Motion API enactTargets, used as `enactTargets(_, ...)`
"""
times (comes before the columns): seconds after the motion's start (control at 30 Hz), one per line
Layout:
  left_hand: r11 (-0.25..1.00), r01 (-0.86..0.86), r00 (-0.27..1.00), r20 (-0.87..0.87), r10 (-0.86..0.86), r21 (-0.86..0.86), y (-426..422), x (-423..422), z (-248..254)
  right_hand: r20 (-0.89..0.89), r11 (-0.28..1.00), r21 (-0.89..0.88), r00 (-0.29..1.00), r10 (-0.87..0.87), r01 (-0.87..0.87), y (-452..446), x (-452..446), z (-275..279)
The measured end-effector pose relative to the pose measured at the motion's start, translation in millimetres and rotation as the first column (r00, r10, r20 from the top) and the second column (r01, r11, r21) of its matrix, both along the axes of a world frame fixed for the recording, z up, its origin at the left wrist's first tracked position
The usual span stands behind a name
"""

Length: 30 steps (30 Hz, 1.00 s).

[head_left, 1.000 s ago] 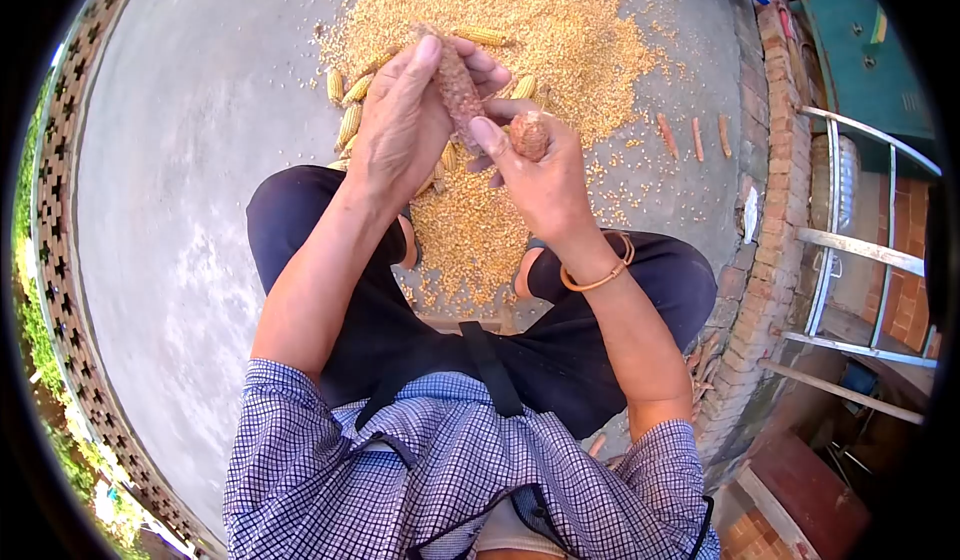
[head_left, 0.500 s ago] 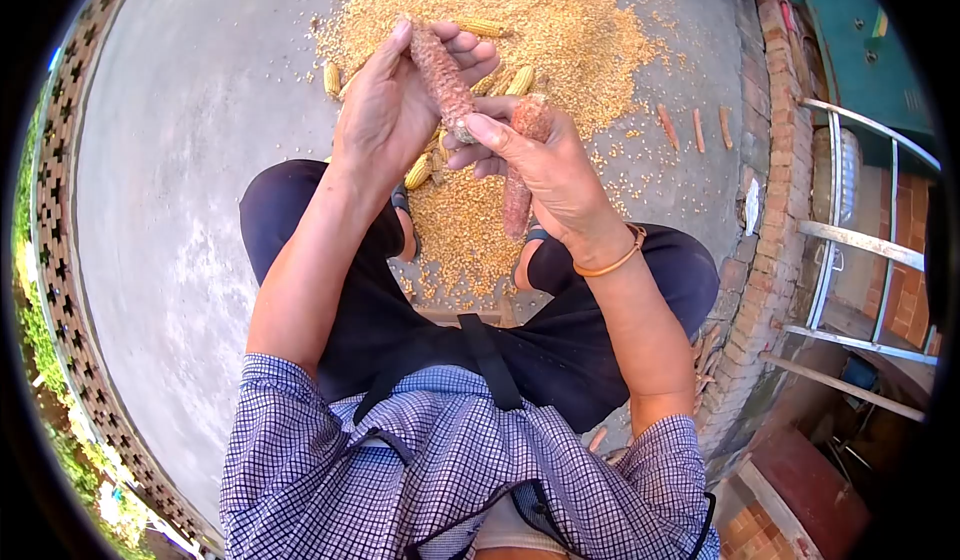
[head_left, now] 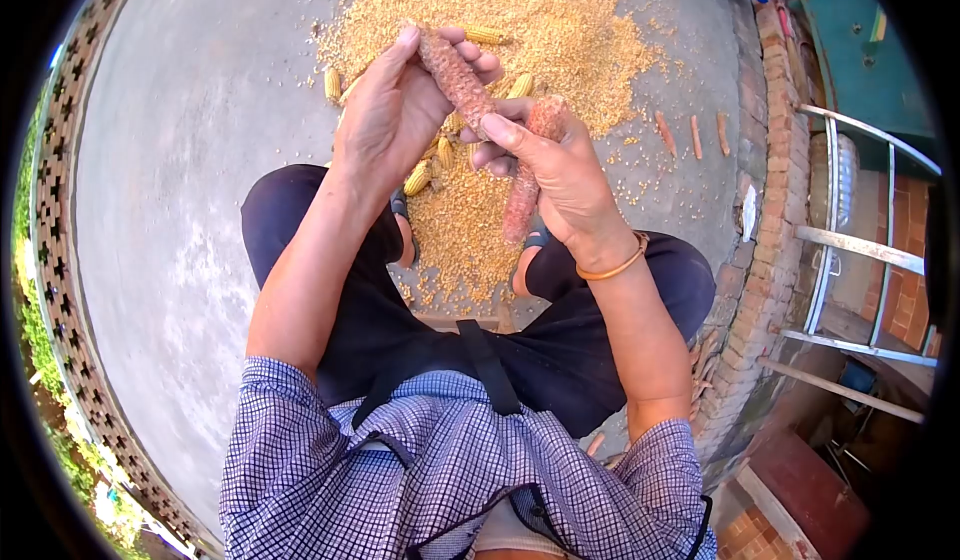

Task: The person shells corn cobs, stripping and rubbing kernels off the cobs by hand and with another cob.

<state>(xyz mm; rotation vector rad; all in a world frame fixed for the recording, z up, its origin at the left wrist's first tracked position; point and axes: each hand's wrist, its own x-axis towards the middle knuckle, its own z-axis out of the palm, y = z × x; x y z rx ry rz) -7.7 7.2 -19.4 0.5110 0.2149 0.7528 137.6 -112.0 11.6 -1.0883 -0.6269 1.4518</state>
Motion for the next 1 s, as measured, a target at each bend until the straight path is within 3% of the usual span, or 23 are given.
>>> enactTargets(0.07, 0.999, -0.03, 1.0, -0.003, 0.03, -0.019, -0.2, 0.9, 3.1, 0.055, 0.998, 0.009, 0.997, -0.06, 0.06, 1.0, -1.6, 2.0)
enactTargets(0.27, 0.985, -0.161, 0.987, -0.015, 0.161, -0.053, 6.4, -0.9, 2.6, 0.553, 0.971, 0.218, 0.807, -0.205, 0.097, 1.6, 20.1, 11.2)
enactTargets(0.33, 0.991, -0.133, 0.991, -0.033, 0.132, -0.007, 7.9, -2.2, -1.8, 0.642, 0.983, 0.157, 0.746, -0.175, 0.096, -4.7, 28.8, 35.6)
enactTargets(0.4, 0.988, -0.155, 0.968, -0.199, 0.154, 0.01, 4.4, -1.7, 6.2, 0.761, 0.983, 0.15, 0.622, -0.184, 0.107, -13.6, 49.4, 45.7)
enactTargets(0.47, 0.988, -0.145, 0.94, -0.304, 0.153, 0.049, -0.2, -1.2, 10.3, 0.769, 0.958, 0.206, 0.572, -0.285, 0.201, -28.4, 85.0, 48.8)
enactTargets(0.53, 0.987, -0.115, 0.927, -0.345, 0.149, 0.116, 0.9, -1.6, 6.6, 0.89, 0.922, 0.235, 0.313, -0.332, 0.308, -60.1, 140.7, 40.0)
enactTargets(0.6, 0.962, -0.023, 0.887, -0.438, 0.145, 0.271, -5.3, -1.5, 10.4, 0.965, 0.889, 0.174, 0.104, -0.239, 0.424, -110.6, 187.2, 28.5)
enactTargets(0.63, 0.93, 0.042, 0.849, -0.504, 0.16, 0.365, -11.4, -1.7, 16.3, 0.994, 0.896, 0.068, 0.048, -0.098, 0.439, -157.5, 210.9, 10.0)
enactTargets(0.7, 0.871, 0.154, 0.841, -0.525, 0.133, 0.467, -16.6, 2.0, 8.8, 0.908, 0.777, -0.299, -0.084, 0.41, 0.554, -273.2, 265.1, -40.2)
enactTargets(0.73, 0.796, 0.23, 0.811, -0.562, 0.161, 0.56, -18.8, 0.8, 2.7, 0.828, 0.652, -0.479, 0.057, 0.557, 0.588, -331.6, 276.6, -56.5)
enactTargets(0.77, 0.707, 0.308, 0.781, -0.593, 0.195, 0.637, -21.6, 0.4, -2.2, 0.661, 0.474, -0.625, 0.098, 0.744, 0.621, -392.9, 288.1, -78.1)
enactTargets(0.8, 0.603, 0.386, 0.753, -0.616, 0.231, 0.698, -24.6, 1.8, -4.5, 0.532, 0.311, -0.685, 0.16, 0.832, 0.659, -474.0, 305.3, -108.1)
enactTargets(0.83, 0.5, 0.509, 0.666, -0.689, 0.286, 0.701, -30.7, 1.3, 4.0, 0.358, 0.102, -0.778, 0.303, 0.883, 0.619, -507.3, 286.7, -94.0)
enactTargets(0.9, 0.235, 0.633, 0.646, -0.671, 0.365, 0.737, -39.6, 0.7, 6.6, 0.08, -0.16, -0.833, 0.401, 0.912, 0.53, -580.5, 265.0, -85.2)
enactTargets(0.93, 0.097, 0.682, 0.639, -0.656, 0.402, 0.724, -43.9, 0.5, 6.8, 0.063, -0.16, -0.828, 0.373, 0.926, 0.538, -620.7, 269.5, -100.5)
enactTargets(1.0, 0.06, 0.817, 0.534, -0.793, 0.294, 0.573, -53.3, 5.5, 15.7, 0.01, -0.189, -0.812, 0.337, 0.941, 0.553, -701.5, 276.4, -128.2)
